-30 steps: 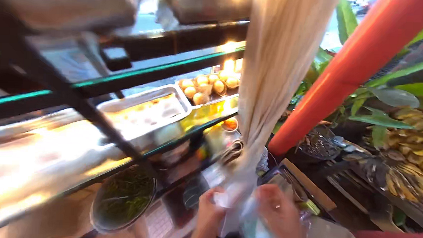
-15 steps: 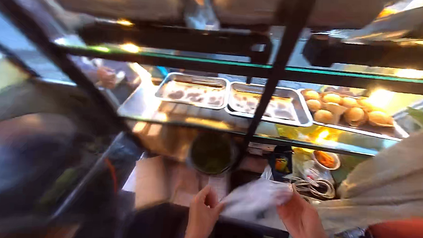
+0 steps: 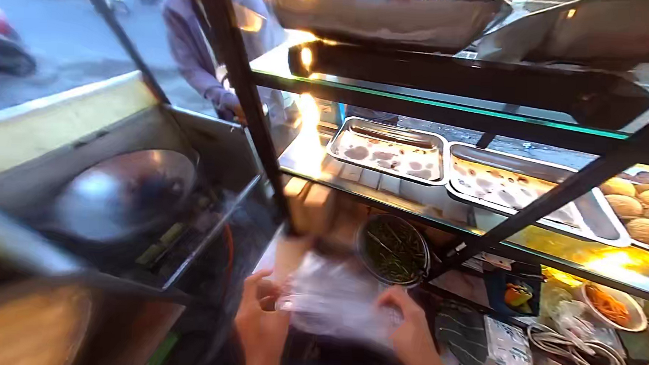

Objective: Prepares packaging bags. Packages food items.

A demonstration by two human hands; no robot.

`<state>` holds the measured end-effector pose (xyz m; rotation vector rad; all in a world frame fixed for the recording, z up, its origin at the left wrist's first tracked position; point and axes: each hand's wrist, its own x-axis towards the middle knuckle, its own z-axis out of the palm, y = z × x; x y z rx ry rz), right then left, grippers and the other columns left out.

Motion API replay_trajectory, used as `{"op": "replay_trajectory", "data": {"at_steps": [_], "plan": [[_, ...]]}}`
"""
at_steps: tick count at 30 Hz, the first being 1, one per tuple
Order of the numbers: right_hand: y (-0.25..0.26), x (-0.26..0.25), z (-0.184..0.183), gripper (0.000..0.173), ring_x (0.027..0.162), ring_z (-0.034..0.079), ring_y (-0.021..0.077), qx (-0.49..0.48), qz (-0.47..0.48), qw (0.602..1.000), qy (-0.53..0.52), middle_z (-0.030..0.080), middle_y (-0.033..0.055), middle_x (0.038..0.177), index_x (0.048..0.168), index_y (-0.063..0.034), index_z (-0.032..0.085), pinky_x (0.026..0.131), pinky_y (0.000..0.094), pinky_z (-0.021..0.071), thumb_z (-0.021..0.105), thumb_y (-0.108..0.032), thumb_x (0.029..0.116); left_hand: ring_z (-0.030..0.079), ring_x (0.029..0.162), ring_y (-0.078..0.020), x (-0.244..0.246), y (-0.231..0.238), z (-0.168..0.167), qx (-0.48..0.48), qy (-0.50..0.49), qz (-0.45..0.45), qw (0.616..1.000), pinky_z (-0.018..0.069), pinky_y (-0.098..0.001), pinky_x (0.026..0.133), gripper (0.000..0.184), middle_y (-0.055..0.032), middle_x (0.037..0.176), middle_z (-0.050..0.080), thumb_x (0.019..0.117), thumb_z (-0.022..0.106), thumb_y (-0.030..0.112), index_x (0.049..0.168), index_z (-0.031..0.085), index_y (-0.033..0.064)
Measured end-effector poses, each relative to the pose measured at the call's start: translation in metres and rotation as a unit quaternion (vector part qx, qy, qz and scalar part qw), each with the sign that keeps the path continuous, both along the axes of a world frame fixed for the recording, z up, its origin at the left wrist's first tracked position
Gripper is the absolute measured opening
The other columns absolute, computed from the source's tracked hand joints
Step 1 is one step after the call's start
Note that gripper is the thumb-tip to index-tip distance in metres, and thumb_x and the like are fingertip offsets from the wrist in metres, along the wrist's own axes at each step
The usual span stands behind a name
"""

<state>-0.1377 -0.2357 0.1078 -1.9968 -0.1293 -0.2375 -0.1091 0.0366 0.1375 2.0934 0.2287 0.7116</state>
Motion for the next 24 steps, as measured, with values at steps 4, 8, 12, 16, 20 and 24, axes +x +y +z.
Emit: {"op": "replay_trajectory", "data": {"at_steps": [4,8,12,16,20,24], "plan": [[0.072,-0.01,-0.006,0.027,0.095,0.07,0.0153,0.481,0.216,0.812,0.25,0.072,0.0052,0.108,0.12,-0.0087,0.064,0.086,0.0363,0.0595,0.053,-0.001,0.0967,0.065,0.078,-0.0271,-0.013,0.072,-0.059,-0.049,0.111,0.057,0.991,0.0555,-0.0469,0.069,0.045,-0.0178,0.089,0.066,0.0704,0.075,0.007,0.111,0.063,-0.007],[0.114,0.018,-0.03,0.046,0.082,0.071,0.0195,0.595,0.063,0.677,0.429,0.073,0.0074,0.091,0.14,-0.0139,0.053,0.074,0.0403,0.0606,0.03,-0.019,0.0998,0.071,0.089,-0.011,-0.049,0.105,-0.083,-0.482,0.242,-0.181,0.823,0.0608,-0.0324,0.08,0.029,-0.0017,0.101,0.073,0.0986,0.06,0.023,0.124,0.058,0.01],[0.123,0.082,-0.104,0.041,0.071,0.068,0.0188,0.406,-0.013,0.814,0.415,0.068,0.0075,0.082,0.142,-0.0073,0.047,0.066,0.0395,0.0592,0.031,-0.017,0.1055,0.071,0.083,-0.0132,-0.055,0.126,-0.097,-0.59,0.31,-0.23,0.709,0.0607,-0.0353,0.079,0.026,-0.0034,0.098,0.074,0.0972,0.059,0.021,0.12,0.066,0.0112],[0.13,0.152,-0.17,0.072,0.128,0.058,0.0361,0.178,-0.085,0.882,0.428,0.058,0.0241,0.14,0.145,-0.0002,0.05,0.105,0.0568,0.0481,0.051,-0.058,0.1025,0.067,0.086,-0.0196,-0.022,0.157,-0.123,-0.265,0.335,0.04,0.903,0.0565,-0.0401,0.082,0.024,-0.0166,0.095,0.07,0.0925,0.066,0.007,0.112,0.066,-0.0072],[0.152,0.181,-0.172,0.1,0.138,0.051,0.0332,0.126,-0.075,0.872,0.468,0.052,0.0236,0.148,0.15,-0.0006,0.046,0.114,0.054,0.0431,0.069,-0.072,0.0834,0.068,0.111,-0.0359,0.032,0.154,-0.172,-0.154,0.363,0.03,0.919,0.0497,-0.0558,0.103,0.036,-0.0258,0.114,0.071,0.1013,0.062,0.024,0.118,0.07,-0.0063],[0.157,0.174,-0.163,0.107,0.137,0.052,0.0335,0.092,-0.098,0.871,0.473,0.054,0.0235,0.146,0.148,-0.0016,0.047,0.115,0.0509,0.0423,0.082,-0.068,0.0722,0.068,0.083,-0.0237,0.06,0.127,-0.155,-0.192,0.389,-0.007,0.901,0.0552,-0.0457,0.082,0.034,-0.0174,0.093,0.072,0.1019,0.063,0.029,0.108,0.072,-0.0035]]}}
